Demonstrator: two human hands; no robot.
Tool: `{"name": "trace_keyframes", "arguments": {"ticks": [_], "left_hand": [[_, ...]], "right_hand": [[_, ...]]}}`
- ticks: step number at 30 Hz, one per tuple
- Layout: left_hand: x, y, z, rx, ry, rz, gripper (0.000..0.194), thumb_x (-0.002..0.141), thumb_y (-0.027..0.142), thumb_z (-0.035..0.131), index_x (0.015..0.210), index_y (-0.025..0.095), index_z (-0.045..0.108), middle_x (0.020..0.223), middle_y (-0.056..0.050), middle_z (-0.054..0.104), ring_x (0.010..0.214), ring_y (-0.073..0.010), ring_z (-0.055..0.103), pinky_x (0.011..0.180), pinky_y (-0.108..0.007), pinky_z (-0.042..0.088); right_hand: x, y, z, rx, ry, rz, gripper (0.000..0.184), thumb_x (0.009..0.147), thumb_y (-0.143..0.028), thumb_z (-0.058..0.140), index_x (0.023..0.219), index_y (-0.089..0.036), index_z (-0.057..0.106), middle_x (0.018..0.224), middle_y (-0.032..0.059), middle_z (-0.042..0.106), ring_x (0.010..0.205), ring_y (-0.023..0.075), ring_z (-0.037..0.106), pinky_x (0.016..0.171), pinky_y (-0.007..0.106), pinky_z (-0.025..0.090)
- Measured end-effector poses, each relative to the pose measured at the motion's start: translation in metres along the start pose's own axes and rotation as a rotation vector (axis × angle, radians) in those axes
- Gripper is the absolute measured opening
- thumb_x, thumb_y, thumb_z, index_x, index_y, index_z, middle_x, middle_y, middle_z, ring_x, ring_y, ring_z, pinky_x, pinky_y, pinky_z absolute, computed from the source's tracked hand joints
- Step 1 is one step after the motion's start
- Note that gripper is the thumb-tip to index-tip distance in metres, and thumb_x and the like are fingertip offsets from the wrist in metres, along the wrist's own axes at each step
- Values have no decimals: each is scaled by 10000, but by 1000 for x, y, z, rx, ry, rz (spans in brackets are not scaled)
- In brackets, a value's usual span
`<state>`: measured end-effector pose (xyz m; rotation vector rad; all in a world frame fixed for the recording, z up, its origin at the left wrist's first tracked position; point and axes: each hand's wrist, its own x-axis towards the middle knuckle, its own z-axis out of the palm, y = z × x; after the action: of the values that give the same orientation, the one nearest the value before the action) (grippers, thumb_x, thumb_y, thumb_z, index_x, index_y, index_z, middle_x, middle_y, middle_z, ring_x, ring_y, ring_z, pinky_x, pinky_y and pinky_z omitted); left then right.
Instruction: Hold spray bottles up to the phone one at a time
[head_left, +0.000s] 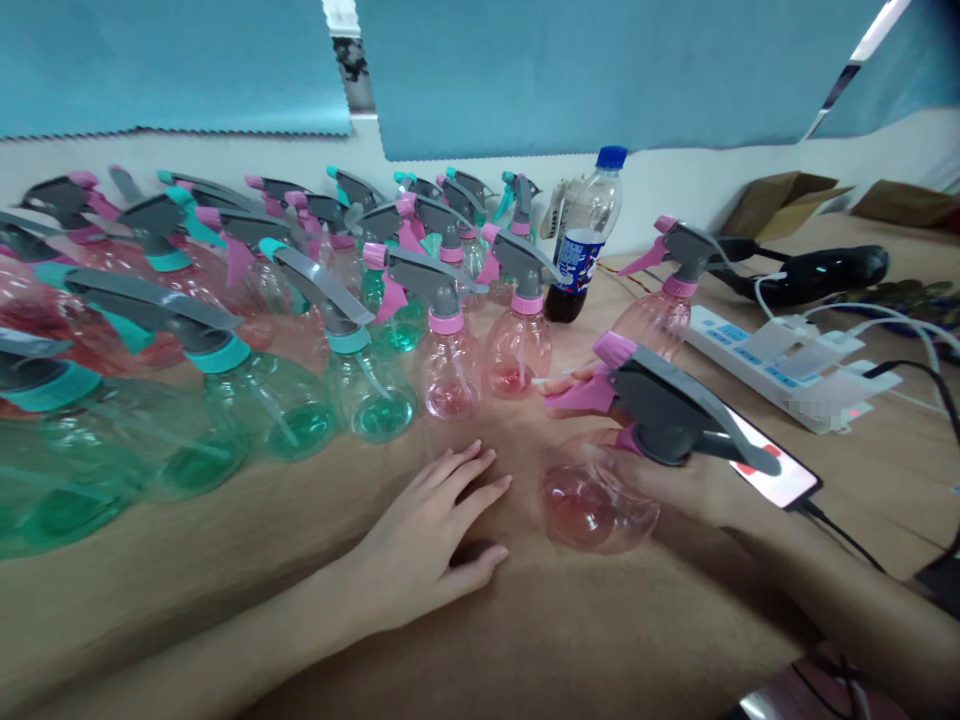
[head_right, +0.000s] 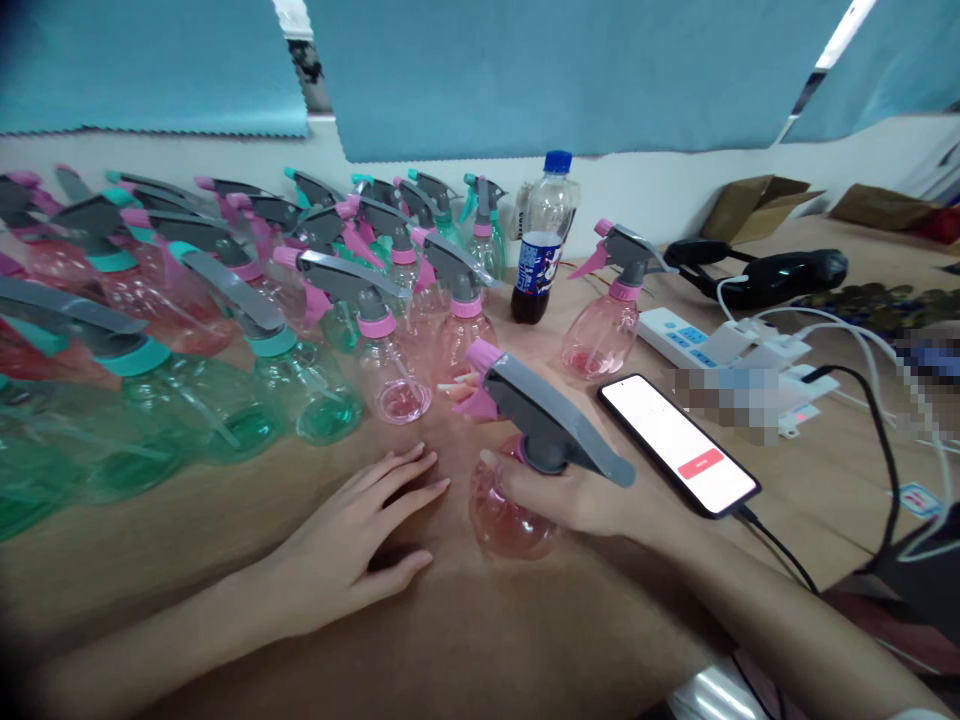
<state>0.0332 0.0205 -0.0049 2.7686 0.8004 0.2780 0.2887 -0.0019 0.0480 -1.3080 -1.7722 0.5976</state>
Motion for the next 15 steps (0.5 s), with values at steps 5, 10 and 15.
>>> {"name": "trace_keyframes", "arguments": {"ticks": [5,10,15], "left_hand": [[0,0,-1,20,-7,0,517,903,416,526,1361,191,447,1471,-111,371,1379,-276,277,1091,-499,287],[0,1,-1,34,-17,1,513,918,419,509,1365,177,444,1475,-119,364,1383,-271,268,1099,-484,276],[0,3,-2,35,-18,-7,493,924,404,508,1352,163,462,1463,-132,379,1378,-277,278,1100,-481,273]], "right_hand": [[2,-6,2,3,89,43,258,721,-327,656,976,-294,670,854,15,726,804,249,693,714,391,579],[5,-9,5,105,-5,-26,257,755,-348,631,1003,-292,671,921,26,730,920,257,688,788,423,576],[1,0,7,153,-40,39,188,790,-405,623,928,-298,691,858,17,735,889,243,698,826,424,562]]}}
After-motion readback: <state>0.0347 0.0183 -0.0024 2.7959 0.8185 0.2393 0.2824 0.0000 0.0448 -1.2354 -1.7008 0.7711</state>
